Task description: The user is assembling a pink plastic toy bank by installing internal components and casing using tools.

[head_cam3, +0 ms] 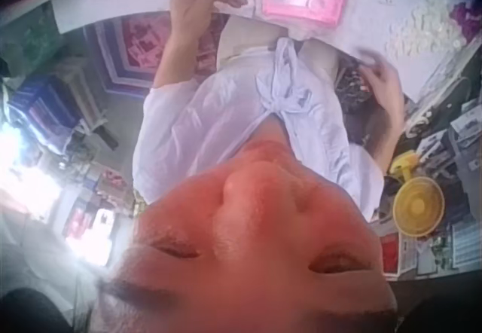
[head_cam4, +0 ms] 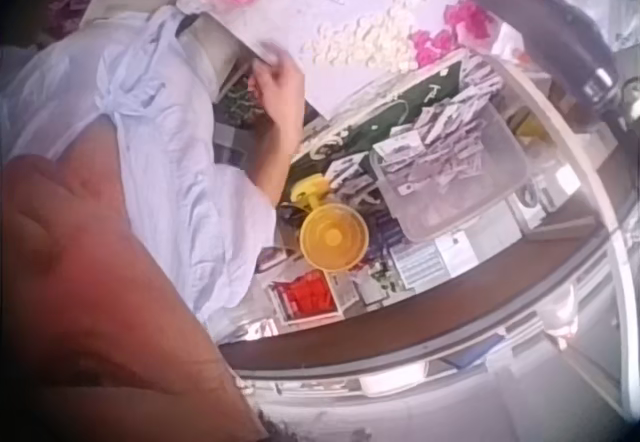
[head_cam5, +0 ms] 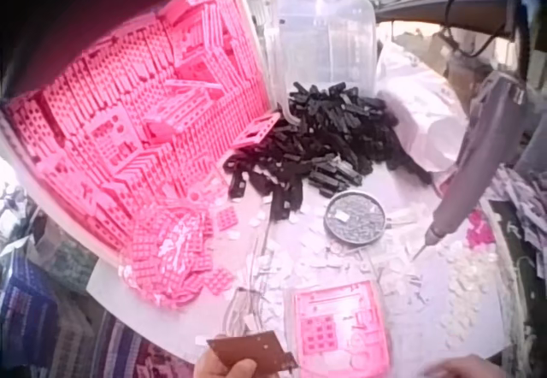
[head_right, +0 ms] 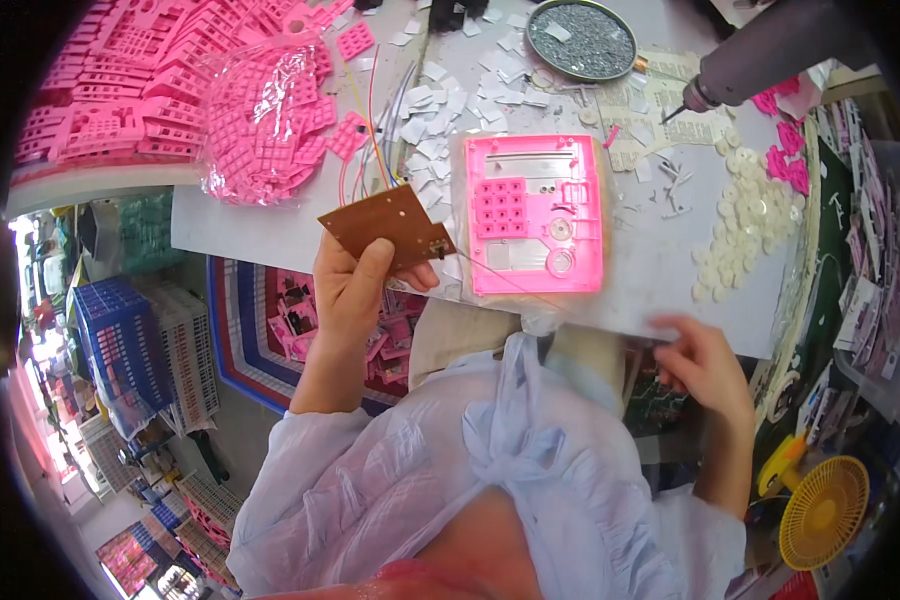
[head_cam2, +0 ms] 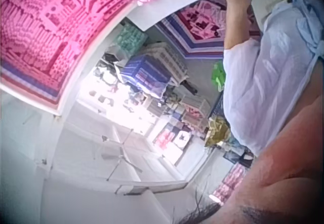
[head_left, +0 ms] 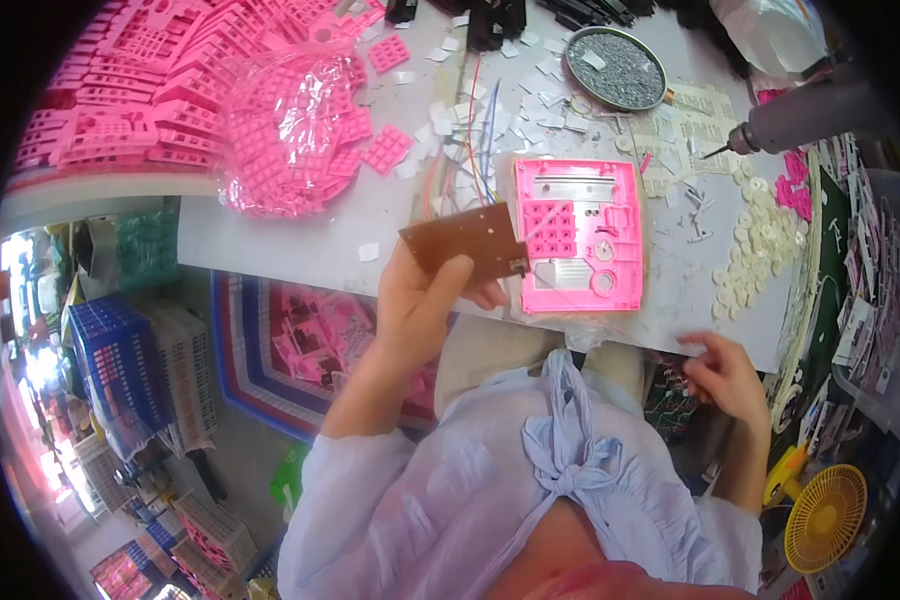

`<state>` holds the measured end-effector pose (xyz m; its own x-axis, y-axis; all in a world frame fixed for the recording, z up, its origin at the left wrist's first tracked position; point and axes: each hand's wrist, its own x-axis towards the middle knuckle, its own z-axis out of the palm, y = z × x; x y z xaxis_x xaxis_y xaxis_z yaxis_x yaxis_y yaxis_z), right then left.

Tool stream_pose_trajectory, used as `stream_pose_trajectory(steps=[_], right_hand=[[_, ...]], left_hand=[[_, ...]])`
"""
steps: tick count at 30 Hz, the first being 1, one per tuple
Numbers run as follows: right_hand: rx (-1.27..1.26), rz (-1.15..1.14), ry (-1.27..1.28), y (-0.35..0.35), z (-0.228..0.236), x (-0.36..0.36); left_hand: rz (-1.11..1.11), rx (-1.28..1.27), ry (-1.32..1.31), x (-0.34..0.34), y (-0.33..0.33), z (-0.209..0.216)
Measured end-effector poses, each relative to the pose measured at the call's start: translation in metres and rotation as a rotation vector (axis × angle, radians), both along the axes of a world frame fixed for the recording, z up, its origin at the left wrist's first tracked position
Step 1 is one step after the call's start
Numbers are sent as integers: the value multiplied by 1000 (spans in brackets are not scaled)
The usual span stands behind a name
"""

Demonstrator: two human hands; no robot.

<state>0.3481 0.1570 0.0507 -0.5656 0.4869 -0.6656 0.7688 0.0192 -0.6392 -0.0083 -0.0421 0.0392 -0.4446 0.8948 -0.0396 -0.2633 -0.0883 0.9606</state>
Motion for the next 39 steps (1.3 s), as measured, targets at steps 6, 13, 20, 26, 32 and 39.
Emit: stream_pose_trajectory(steps=[6, 13, 20, 26, 32, 39], right_hand=[[1040, 238, 370, -1, 70, -23], [536, 890, 461, -4, 45, -108], [861, 438, 559, 26, 51, -132], [259, 840, 394, -1, 38, -128], [456, 735, 681, -4, 30, -120], [116, 423, 676, 0, 8, -150]], left_hand=[[-356, 2, 100, 24, 11, -5], [-368, 22, 83, 38, 22, 1], [-484, -97, 383, 35, 6, -9], [-466, -116, 203, 39, 9, -6], [-505, -10, 259, 53, 5, -20], [-618, -310, -46, 59, -1, -12]])
